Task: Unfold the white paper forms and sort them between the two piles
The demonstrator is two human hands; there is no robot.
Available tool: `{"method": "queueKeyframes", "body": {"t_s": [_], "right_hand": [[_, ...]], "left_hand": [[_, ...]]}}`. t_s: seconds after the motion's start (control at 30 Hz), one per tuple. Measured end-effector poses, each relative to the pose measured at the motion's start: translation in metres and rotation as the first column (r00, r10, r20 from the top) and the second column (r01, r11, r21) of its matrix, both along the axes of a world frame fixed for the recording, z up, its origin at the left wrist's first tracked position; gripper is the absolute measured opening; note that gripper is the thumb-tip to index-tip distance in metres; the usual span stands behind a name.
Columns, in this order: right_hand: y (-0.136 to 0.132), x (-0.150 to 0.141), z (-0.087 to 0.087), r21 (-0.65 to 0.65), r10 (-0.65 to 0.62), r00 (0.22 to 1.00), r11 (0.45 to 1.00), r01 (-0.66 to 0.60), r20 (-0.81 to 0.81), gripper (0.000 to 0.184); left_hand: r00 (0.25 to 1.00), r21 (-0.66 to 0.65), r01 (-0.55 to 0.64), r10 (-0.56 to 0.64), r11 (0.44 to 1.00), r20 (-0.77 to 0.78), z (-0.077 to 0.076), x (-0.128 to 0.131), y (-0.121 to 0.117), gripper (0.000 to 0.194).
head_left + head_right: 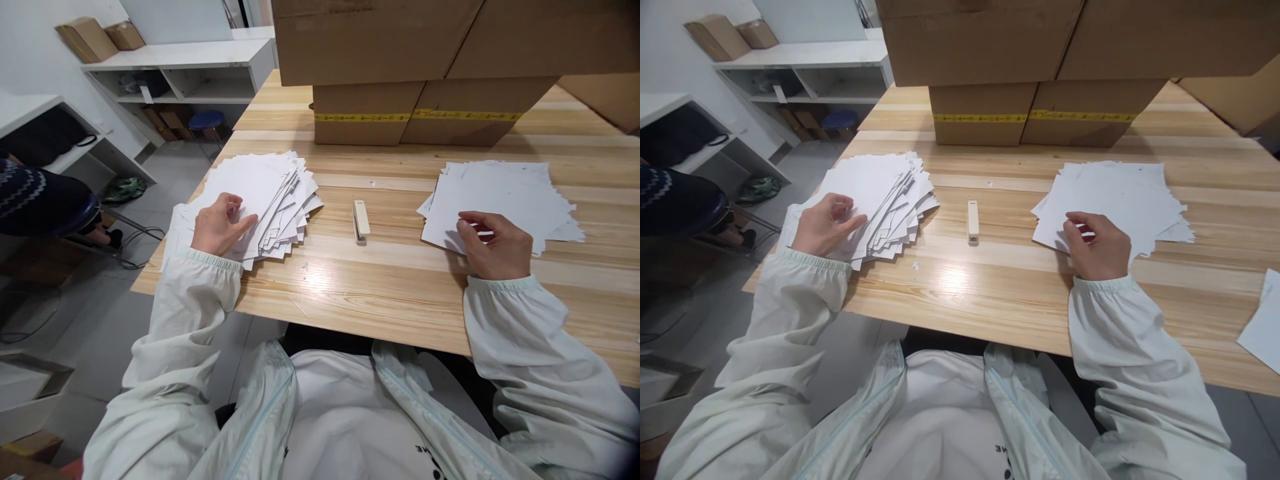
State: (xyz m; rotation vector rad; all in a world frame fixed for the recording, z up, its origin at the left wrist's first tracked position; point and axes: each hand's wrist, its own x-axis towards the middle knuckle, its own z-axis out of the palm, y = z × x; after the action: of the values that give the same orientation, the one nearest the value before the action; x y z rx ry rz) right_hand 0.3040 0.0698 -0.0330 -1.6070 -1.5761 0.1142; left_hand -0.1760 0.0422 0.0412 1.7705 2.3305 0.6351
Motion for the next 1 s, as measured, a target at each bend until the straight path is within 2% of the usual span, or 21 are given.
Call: {"method": "queueKeyframes", "body": {"t_s": [0.2,0.4,0.67,0.83,0.93,1.0], "right_hand": [[-0.002,-0.004,0.004,-0.034,-0.020,1.000,0.999,0.020,-0.008,0.033],[-0.001,-0.002,0.003,-0.037,-0.008,1.000,0.999,0.008,-0.007,0.032],[0.000,0.002,0.000,-0.033,0.005,1.000,0.999,-0.004,0.014,0.031],[0.000,0.004,-0.003,-0.027,0.012,1.000,1.000,-0.012,0.014,0.032],[-0.001,0.004,-0.002,-0.041,0.012,1.000,0.999,-0.011,0.010,0.033],[0.000,0.004,-0.001,-0.050,0.010,1.000,0.999,-0.010,0.005,0.032]], "left_hand": [[0.991,-0.015,0.007,-0.009,1.000,-0.135,-0.003,0.008,0.003,0.050],[0.989,-0.054,0.060,-0.066,0.997,-0.129,-0.002,0.010,0.003,0.056],[0.995,-0.063,0.072,-0.076,0.995,-0.059,0.006,0.001,-0.001,0.047],[0.996,-0.042,0.085,-0.087,0.995,-0.034,0.004,-0.004,-0.003,0.045],[0.993,-0.038,0.077,-0.080,0.996,-0.090,0.000,-0.004,0.000,0.037],[0.983,-0.035,0.027,-0.033,0.999,-0.181,0.001,-0.002,0.001,0.029]]}}
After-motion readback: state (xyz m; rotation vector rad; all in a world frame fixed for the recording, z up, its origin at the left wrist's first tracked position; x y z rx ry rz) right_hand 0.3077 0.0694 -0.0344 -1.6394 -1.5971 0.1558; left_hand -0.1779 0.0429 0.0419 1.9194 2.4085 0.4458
